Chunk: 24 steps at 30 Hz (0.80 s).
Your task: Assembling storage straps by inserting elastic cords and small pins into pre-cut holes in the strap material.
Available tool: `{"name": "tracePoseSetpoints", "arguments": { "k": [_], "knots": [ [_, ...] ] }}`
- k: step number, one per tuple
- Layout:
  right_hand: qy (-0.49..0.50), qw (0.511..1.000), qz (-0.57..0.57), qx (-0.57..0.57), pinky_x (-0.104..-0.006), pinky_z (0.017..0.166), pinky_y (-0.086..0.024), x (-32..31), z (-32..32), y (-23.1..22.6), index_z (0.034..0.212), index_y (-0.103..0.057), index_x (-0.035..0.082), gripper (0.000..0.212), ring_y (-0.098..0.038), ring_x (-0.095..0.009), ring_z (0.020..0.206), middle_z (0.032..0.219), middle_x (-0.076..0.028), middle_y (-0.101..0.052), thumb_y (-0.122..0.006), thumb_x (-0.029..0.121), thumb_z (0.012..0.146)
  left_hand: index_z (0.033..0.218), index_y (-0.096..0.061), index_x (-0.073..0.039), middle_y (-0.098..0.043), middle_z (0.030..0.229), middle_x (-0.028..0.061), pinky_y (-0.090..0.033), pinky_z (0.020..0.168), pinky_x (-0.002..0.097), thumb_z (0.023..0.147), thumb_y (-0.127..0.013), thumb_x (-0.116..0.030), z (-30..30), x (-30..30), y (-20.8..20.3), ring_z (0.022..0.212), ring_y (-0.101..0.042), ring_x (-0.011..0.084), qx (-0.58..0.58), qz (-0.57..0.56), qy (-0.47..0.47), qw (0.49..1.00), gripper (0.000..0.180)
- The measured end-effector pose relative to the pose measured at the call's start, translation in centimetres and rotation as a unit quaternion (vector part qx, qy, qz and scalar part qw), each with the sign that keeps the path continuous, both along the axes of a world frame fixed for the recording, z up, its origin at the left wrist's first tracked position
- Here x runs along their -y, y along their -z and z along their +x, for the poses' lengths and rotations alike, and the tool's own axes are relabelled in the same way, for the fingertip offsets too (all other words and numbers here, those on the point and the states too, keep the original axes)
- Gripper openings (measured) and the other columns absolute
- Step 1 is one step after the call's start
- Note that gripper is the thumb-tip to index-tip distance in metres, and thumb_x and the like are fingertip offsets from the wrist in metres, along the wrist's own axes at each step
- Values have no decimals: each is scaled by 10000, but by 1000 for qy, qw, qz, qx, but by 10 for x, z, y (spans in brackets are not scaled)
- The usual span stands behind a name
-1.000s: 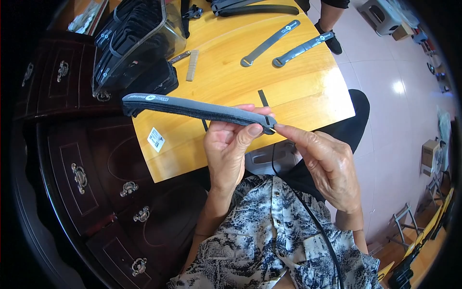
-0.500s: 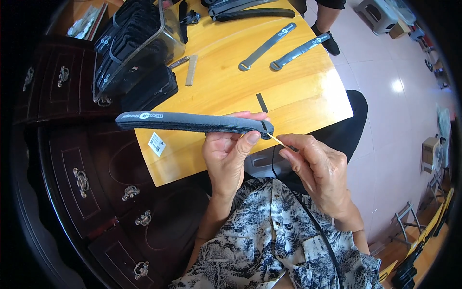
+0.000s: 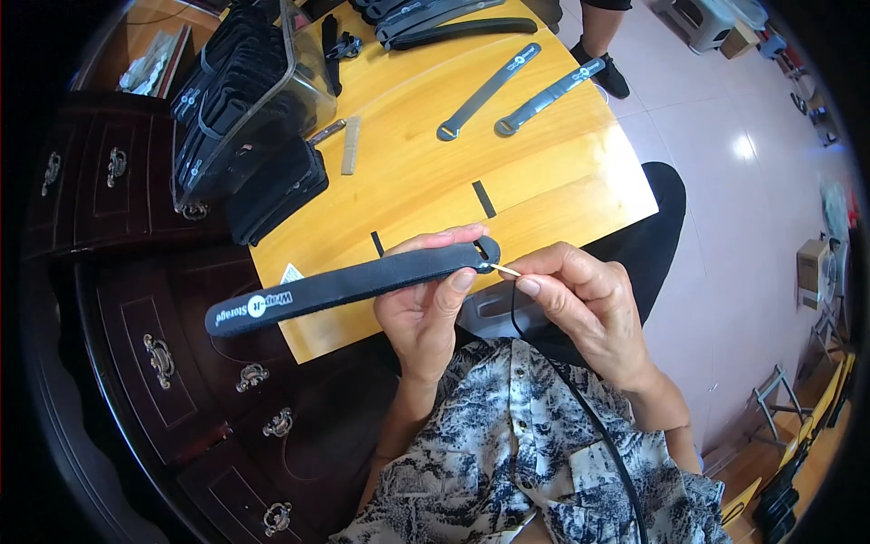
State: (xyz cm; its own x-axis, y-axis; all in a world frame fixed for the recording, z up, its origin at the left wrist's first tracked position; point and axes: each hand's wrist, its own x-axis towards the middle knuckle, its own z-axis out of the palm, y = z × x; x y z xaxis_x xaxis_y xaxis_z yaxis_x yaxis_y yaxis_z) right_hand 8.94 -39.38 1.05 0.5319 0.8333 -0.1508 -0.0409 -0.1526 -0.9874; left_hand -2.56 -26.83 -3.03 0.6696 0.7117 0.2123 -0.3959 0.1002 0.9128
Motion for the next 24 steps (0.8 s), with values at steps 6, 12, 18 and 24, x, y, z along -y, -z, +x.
{"name": "tracePoseSetpoints", "arguments": {
  "k": [6,12,18,24],
  "knots": [
    [26,968,58,241,-291,537,-478,-6,-3,23,990,-643,35,142,-589,-173,584,707,-104,-620,-617,67,854,1127,-474,38,-582,1134,264,-476,953,395,838,-589,100,-1,-3,9,1091,-582,304,-14,89,-38,995,317],
    [3,929,46,366,-300,528,-490,-4,-4,32,1037,-636,50,225,-597,-185,599,727,-91,-626,-623,40,813,1106,-474,10,-602,1101,243,-487,939,405,852,-612,19,4,0,8,1071,-596,319,-36,91,-47,994,289],
    [30,934,54,-352,-175,433,-306,-11,-14,15,1077,-602,-6,225,-357,-17,495,640,52,-506,-536,181,969,1127,-469,-19,-601,1099,221,-485,929,402,871,-615,-32,8,5,9,1065,-590,308,2,47,-80,996,295],
    [-30,794,99,-600,-146,414,-226,-13,-16,18,1099,-587,12,245,-297,10,484,597,84,-389,-520,215,979,1155,-446,-56,-576,1132,225,-488,911,398,886,-616,-72,14,5,12,1070,-576,309,43,14,-99,994,319]
  ]
}}
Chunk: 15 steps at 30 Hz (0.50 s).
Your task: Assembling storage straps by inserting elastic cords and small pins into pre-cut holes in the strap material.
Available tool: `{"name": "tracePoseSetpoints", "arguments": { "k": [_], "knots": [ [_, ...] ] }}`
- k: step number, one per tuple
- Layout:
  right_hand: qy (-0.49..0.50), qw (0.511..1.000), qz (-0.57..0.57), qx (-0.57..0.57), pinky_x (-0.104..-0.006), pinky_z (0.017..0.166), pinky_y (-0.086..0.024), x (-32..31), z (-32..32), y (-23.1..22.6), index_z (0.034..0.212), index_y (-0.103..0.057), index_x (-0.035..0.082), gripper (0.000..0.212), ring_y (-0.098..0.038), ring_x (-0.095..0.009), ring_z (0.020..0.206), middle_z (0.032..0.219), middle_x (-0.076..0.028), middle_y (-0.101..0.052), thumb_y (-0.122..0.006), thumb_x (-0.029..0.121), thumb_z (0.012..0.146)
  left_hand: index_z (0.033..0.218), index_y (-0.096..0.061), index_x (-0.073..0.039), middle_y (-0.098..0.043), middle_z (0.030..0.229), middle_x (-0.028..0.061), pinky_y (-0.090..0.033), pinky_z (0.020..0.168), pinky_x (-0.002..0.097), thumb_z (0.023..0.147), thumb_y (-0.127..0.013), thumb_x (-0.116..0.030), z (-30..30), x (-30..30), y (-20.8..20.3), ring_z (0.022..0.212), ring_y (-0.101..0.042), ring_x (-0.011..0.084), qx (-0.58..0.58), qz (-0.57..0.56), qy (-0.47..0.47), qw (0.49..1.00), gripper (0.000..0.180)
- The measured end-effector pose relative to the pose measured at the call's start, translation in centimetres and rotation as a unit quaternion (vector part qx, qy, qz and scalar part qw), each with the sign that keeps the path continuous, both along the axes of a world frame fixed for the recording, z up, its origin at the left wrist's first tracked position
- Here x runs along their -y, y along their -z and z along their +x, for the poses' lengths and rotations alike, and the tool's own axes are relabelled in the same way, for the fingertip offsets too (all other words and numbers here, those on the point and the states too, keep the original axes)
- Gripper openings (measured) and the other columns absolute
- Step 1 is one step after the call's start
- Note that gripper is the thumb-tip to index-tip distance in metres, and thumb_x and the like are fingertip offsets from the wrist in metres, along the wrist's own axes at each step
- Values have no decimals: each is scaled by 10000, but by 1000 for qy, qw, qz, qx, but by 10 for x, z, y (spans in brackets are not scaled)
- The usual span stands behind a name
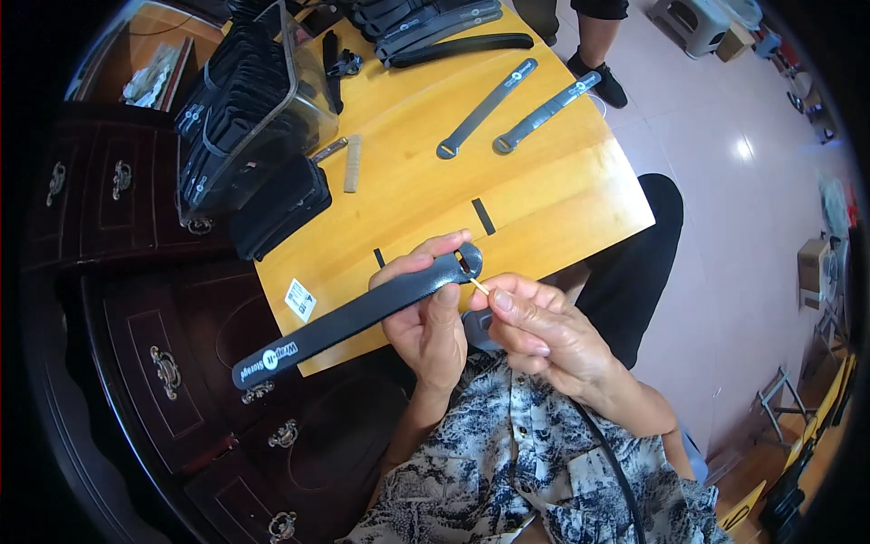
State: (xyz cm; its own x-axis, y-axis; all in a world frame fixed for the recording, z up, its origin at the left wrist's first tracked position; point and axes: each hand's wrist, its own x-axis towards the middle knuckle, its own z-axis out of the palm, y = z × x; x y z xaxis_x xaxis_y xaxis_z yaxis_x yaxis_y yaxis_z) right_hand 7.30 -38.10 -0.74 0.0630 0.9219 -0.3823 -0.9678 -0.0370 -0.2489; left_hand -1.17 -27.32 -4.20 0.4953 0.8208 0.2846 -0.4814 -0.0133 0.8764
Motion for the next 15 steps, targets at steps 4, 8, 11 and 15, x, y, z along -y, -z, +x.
{"name": "tracePoseSetpoints", "arguments": {
  "k": [4,8,11,15],
  "knots": [
    [55,926,-59,369,-163,431,-269,-1,2,-6,1082,-616,15,213,-356,-5,498,648,62,-501,-527,176,974,1139,-420,-53,-566,1118,257,-500,883,377,860,-634,-24,4,-1,-15,1036,-588,298,3,16,38,999,353],
    [132,673,-33,727,-253,497,-445,-1,11,-2,1058,-627,27,174,-571,-134,546,725,-65,-651,-607,81,894,1119,-418,-41,-563,1102,274,-515,850,350,831,-644,37,3,-3,-9,961,-616,282,-5,-8,73,997,375],
    [135,554,-65,819,-284,558,-497,0,12,-6,996,-641,17,146,-637,-197,612,782,-110,-671,-635,57,855,1120,-424,-22,-580,1062,252,-521,839,345,837,-622,54,2,-4,-7,916,-627,264,-50,24,76,996,354],
    [181,562,-88,803,-279,556,-496,-6,9,-7,976,-647,21,131,-638,-196,618,762,-98,-668,-636,52,850,1109,-488,57,-601,1049,195,-559,782,319,853,-560,123,-3,-7,-7,882,-643,221,-32,23,113,993,275]
  ]
}}
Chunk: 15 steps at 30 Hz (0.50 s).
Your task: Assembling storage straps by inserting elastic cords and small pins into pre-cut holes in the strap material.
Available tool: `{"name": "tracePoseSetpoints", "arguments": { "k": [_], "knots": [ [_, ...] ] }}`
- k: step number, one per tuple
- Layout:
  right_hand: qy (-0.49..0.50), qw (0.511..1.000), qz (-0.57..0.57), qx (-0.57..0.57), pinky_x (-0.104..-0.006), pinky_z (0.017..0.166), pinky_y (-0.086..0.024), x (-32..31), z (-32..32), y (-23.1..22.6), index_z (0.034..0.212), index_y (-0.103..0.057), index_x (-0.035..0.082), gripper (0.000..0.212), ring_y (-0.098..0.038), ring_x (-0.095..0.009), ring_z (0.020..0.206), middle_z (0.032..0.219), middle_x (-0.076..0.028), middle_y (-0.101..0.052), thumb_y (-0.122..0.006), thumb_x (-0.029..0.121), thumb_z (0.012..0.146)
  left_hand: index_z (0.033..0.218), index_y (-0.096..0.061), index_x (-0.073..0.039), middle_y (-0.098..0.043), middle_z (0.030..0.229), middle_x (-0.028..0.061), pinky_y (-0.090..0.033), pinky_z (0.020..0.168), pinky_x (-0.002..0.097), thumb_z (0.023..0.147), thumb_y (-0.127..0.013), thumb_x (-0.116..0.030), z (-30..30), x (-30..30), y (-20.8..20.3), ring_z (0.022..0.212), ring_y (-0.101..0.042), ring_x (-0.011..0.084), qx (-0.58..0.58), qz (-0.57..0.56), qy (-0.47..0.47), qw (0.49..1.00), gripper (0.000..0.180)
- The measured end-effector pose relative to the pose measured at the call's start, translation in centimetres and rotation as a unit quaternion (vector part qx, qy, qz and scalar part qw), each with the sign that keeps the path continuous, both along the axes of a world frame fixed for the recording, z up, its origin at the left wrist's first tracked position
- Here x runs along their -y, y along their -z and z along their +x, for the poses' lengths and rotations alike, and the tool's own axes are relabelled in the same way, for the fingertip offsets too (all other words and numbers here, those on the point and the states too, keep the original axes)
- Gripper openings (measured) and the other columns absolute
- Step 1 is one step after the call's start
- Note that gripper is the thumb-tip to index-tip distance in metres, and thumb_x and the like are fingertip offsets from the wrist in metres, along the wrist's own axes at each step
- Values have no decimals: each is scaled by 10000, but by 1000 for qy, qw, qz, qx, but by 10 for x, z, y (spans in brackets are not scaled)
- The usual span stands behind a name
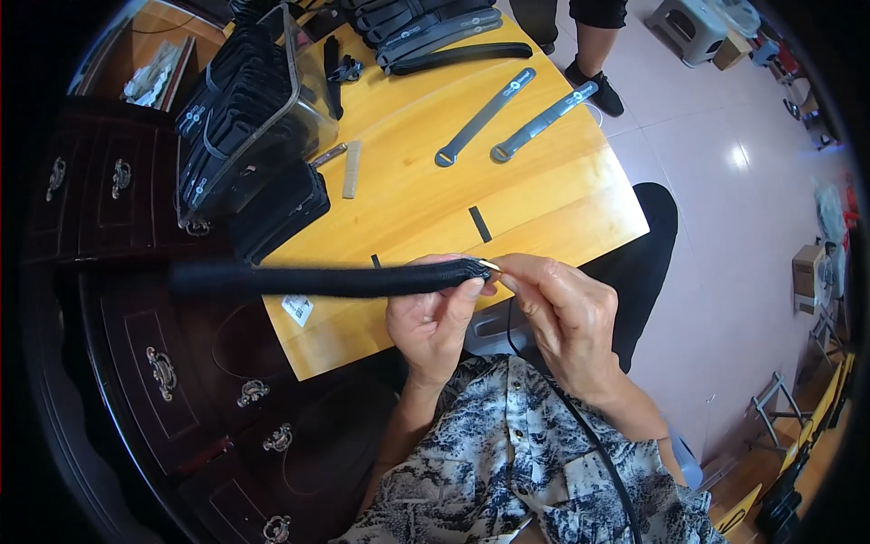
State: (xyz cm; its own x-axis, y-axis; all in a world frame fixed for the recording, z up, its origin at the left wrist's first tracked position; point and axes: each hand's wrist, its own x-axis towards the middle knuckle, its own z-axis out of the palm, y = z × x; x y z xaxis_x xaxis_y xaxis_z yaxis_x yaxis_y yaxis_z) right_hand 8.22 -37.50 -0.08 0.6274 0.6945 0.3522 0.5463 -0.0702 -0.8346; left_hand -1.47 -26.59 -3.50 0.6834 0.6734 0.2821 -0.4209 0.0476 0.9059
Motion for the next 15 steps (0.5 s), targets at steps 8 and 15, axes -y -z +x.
{"name": "tracePoseSetpoints", "arguments": {
  "k": [8,15],
  "knots": [
    [-20,999,-40,4,-254,549,-467,6,5,-8,1001,-666,8,230,-607,-168,609,713,-86,-634,-682,-14,772,1175,-502,55,-609,1094,145,-520,669,239,909,-556,15,-3,-10,1,804,-618,139,-51,-86,66,993,274],
    [-11,990,-83,112,-278,498,-439,9,2,-3,1063,-665,51,368,-549,-154,557,700,-40,-625,-709,-30,706,1232,-471,60,-620,1121,155,-499,655,223,907,-584,-47,0,-4,-9,753,-603,117,-127,-133,67,981,361]
  ]
}}
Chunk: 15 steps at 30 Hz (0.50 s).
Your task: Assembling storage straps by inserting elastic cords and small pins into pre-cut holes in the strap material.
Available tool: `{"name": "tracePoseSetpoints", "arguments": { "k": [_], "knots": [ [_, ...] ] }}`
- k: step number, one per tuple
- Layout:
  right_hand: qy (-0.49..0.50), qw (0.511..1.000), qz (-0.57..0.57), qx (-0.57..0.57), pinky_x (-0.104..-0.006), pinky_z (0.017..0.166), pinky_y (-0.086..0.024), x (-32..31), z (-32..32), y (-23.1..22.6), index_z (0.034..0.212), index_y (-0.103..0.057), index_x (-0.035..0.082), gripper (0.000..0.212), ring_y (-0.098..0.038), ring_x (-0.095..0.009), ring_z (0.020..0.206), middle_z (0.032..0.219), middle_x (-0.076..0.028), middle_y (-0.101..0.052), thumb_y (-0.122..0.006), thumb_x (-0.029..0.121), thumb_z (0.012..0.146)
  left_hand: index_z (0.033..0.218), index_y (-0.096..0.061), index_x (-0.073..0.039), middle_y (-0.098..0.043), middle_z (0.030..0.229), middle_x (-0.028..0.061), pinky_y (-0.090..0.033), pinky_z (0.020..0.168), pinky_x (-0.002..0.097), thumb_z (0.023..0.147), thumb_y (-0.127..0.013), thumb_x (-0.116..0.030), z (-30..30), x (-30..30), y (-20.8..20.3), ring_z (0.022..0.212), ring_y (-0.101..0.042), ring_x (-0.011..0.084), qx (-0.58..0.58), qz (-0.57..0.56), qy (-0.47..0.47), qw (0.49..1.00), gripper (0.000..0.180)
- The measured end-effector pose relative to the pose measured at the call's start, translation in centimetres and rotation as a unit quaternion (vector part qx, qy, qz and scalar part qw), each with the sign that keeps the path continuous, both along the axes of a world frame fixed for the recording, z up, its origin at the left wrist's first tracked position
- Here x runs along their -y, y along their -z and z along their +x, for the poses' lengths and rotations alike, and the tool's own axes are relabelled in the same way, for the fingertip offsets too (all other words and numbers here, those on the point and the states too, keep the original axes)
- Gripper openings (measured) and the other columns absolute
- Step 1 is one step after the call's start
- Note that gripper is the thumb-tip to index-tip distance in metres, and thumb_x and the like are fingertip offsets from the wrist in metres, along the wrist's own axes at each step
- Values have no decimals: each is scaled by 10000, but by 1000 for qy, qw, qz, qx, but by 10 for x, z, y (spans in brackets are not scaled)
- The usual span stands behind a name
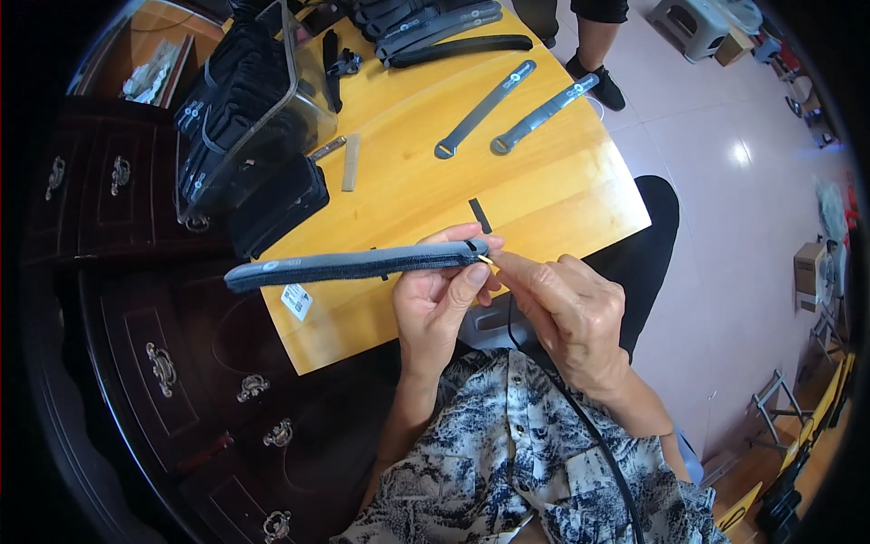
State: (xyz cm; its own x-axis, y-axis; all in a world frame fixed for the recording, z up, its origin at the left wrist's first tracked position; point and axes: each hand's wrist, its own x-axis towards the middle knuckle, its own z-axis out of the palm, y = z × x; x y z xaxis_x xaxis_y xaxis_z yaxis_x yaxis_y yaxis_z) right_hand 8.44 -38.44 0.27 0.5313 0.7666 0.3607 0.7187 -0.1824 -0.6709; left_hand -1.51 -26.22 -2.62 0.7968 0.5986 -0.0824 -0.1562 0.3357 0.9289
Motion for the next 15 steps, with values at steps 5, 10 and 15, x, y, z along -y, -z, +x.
{"name": "tracePoseSetpoints", "arguments": {
  "k": [5,10,15],
  "knots": [
    [4,1000,10,-6,-270,505,-458,-1,0,3,1075,-651,42,350,-554,-157,560,744,-41,-657,-711,-5,733,1209,-481,68,-639,1044,162,-507,636,238,884,-585,-32,2,5,7,752,-611,127,13,-39,-19,999,355],
    [25,998,56,-24,-264,502,-460,-10,-4,16,1062,-653,42,321,-552,-150,550,758,-45,-669,-711,11,748,1132,-515,76,-634,946,150,-515,620,261,850,-539,-27,12,13,9,733,-604,140,59,-61,-89,992,301],
    [23,999,41,-1,-280,474,-454,-12,-6,26,1051,-649,99,271,-562,-150,550,672,-15,-624,-687,98,782,1072,-526,73,-633,944,161,-505,621,255,843,-473,-19,20,13,8,733,-590,137,35,-70,-120,990,253]
  ]
}}
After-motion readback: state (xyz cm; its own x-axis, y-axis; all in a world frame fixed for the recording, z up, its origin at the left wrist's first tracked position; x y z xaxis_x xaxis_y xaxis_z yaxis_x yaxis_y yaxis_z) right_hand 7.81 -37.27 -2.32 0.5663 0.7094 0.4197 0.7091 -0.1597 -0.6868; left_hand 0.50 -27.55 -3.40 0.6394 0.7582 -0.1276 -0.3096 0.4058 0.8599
